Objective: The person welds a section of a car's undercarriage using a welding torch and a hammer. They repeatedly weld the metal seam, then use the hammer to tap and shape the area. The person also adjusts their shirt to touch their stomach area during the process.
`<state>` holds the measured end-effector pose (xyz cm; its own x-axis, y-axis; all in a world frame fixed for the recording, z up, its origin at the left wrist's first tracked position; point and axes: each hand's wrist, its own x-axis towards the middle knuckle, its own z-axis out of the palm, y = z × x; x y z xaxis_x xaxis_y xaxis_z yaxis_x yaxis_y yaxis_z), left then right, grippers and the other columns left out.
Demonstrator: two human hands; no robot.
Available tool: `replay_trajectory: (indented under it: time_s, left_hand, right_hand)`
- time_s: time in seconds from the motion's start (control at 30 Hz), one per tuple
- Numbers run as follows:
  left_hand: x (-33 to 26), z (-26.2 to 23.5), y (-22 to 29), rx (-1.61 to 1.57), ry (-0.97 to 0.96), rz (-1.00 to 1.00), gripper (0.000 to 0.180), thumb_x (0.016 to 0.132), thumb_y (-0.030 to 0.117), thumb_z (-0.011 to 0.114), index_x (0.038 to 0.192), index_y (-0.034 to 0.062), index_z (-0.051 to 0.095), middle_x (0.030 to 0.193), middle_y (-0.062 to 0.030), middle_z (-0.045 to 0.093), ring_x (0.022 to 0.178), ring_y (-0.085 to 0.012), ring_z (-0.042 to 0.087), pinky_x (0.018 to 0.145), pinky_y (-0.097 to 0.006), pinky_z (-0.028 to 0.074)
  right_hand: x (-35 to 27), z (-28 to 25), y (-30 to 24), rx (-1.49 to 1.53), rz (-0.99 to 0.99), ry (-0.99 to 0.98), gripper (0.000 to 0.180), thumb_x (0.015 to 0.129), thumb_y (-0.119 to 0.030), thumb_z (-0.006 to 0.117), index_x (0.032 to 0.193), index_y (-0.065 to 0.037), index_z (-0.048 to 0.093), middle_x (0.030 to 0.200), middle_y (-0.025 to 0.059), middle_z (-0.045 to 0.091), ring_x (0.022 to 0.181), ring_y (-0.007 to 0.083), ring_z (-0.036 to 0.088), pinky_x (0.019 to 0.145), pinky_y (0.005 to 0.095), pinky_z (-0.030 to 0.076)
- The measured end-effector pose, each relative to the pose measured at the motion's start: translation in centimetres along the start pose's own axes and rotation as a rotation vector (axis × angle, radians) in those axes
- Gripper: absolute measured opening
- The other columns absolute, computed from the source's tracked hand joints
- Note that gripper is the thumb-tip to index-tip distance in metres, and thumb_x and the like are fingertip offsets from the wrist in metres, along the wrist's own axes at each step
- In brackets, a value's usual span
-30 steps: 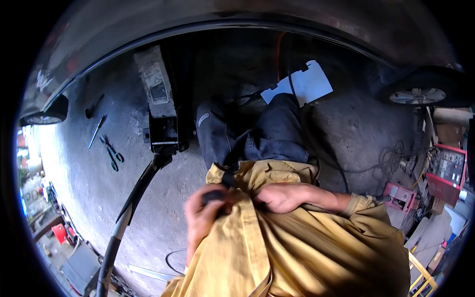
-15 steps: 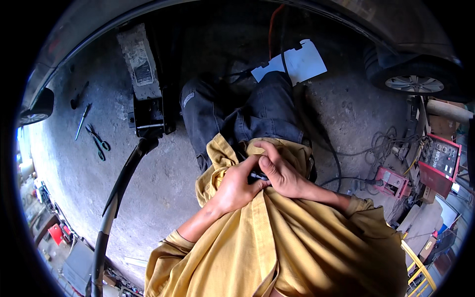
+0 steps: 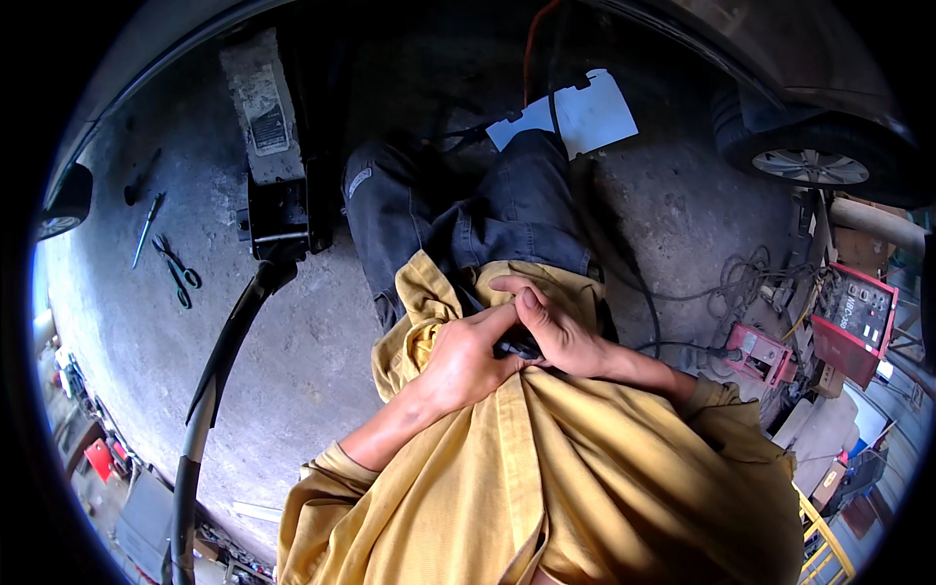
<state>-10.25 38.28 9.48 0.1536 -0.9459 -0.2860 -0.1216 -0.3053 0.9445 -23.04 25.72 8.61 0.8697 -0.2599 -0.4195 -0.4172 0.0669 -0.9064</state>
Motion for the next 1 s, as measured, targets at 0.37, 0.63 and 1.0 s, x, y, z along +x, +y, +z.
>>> replay_trajectory:
  time_s: [0.37, 0.63, 1.0]
  left_hand:
    - [0.3, -0.2, -0.2, -0.106, 0.009, 0.227, 0.027, 0.073, 0.006, 0.081, 0.093, -0.0001, 0.064, 0.089, -0.0104, 0.064, 0.082, -0.0237, 0.065, 0.073, -0.032, 0.051]
    - [-0.8, 0.0, 0.0, -0.183, 0.056, -0.013, 0.026, 0.075, 0.012, 0.082, 0.09, 0.0004, 0.064, 0.08, -0.0079, 0.066, 0.071, -0.0125, 0.063, 0.063, -0.027, 0.051]
    - [-1.0, -0.7, 1.4, -0.151, 0.112, -0.227, 0.036, 0.079, 0.015, 0.078, 0.105, 0.0011, 0.058, 0.092, -0.0072, 0.065, 0.084, -0.0128, 0.06, 0.077, -0.029, 0.049]
  right_hand:
    - [-1.1, 0.8, 1.1, 0.052, -0.044, 0.23, 0.046, 0.105, -0.042, 0.034, 0.116, -0.002, 0.054, 0.088, 0.0053, 0.057, 0.079, 0.0128, 0.054, 0.074, 0.0269, 0.045]
    - [-1.9, -2.8, -0.4, 0.042, 0.094, -0.159, 0.031, 0.099, -0.032, 0.053, 0.103, -0.001, 0.059, 0.092, 0.0076, 0.06, 0.088, 0.0156, 0.057, 0.078, 0.0304, 0.047]
    - [-5.6, -2.5, -0.1, -0.494, -0.209, 0.119, 0.031, 0.087, -0.019, 0.066, 0.109, 0.002, 0.06, 0.092, 0.0194, 0.065, 0.08, 0.0378, 0.065, 0.07, 0.0413, 0.053]
